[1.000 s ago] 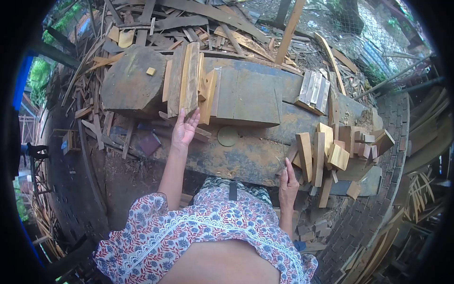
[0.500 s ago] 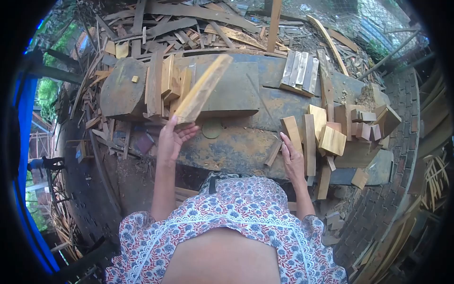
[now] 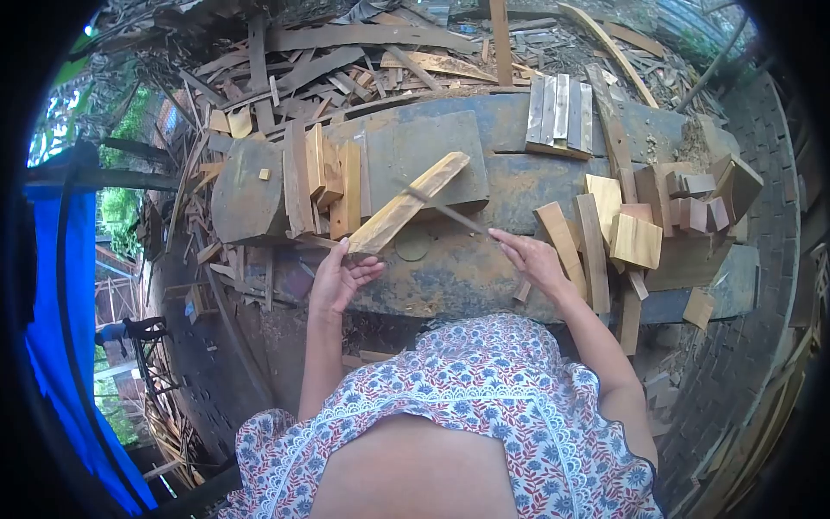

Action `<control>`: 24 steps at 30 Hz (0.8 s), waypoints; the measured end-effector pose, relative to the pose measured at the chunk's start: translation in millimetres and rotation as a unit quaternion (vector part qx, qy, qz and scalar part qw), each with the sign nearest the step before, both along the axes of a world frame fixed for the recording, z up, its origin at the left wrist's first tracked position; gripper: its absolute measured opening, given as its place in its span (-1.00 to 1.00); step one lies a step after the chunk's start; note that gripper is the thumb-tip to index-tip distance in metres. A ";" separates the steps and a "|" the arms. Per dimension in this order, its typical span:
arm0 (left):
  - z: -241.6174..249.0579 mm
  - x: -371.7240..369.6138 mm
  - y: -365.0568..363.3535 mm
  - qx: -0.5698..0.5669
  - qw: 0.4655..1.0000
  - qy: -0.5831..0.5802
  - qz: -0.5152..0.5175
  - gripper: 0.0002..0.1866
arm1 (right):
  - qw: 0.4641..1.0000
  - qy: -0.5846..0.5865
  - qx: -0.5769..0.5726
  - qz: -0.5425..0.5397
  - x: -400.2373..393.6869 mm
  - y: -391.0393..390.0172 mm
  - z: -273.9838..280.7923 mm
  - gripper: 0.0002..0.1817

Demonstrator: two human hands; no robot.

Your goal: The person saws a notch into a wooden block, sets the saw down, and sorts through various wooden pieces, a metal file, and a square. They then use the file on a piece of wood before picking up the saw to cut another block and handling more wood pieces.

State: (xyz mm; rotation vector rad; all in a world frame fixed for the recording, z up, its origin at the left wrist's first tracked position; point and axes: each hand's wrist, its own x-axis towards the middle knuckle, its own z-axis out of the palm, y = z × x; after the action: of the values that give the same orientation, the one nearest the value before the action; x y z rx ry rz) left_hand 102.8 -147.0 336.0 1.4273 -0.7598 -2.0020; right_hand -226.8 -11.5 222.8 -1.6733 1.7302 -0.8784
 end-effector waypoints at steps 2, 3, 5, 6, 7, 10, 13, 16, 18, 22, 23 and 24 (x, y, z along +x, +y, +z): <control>-5.7 6.0 -2.6 -0.011 1.000 -0.006 -0.013 -0.54 | 0.998 0.034 0.039 -0.043 -11.6 -7.5 -29.8 -0.59; -4.9 5.0 -1.6 -0.011 1.000 -0.003 -0.014 -0.54 | 0.992 0.062 0.077 -0.084 -12.5 -11.5 -28.1 -0.59; -0.3 3.7 -0.5 -0.009 1.000 -0.006 -0.005 -0.53 | 0.989 0.078 0.086 -0.096 -11.6 -13.7 -22.9 -0.60; -0.3 4.4 -0.6 -0.010 1.000 -0.006 -0.006 -0.53 | 0.985 0.093 0.098 -0.108 -9.2 -15.0 -14.3 -0.60; -1.0 4.7 -0.8 -0.010 1.000 -0.007 0.005 -0.52 | 0.985 0.093 0.097 -0.109 -5.2 -13.8 -4.3 -0.60; -0.1 3.9 -2.2 -0.014 1.000 -0.008 0.018 -0.50 | 0.994 0.089 0.045 -0.041 5.4 -1.5 10.2 -0.59; 6.0 -0.7 -3.9 -0.027 0.999 -0.006 0.024 -0.50 | 0.995 0.082 0.045 -0.025 3.6 3.2 5.2 -0.60; 9.6 -4.4 -6.2 -0.056 0.998 -0.005 0.032 -0.52 | 0.975 0.086 0.106 -0.174 -14.7 2.1 -29.9 -0.63; 12.0 -10.3 -10.7 -0.081 0.996 -0.005 0.039 -0.53 | 0.972 0.076 0.113 -0.191 -20.7 2.6 -13.1 -0.63; 11.2 -14.7 -21.7 -0.191 0.979 -0.066 0.031 -0.49 | 0.990 -0.020 0.072 -0.116 9.0 6.1 26.1 -0.60; 13.9 -17.1 -24.3 -0.237 0.965 -0.113 -0.012 -0.47 | 0.995 -0.065 0.035 -0.062 15.9 5.1 36.8 -0.59; 19.9 -20.2 -24.0 -0.281 0.945 -0.159 -0.058 -0.45 | 0.996 -0.071 0.044 -0.021 23.0 4.5 59.2 -0.58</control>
State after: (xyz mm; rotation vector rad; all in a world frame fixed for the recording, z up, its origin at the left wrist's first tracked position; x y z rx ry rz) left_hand 82.6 -171.1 355.8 1.3801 -1.4487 -1.4605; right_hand -203.8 -7.0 282.0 -1.4862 1.6874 -0.9045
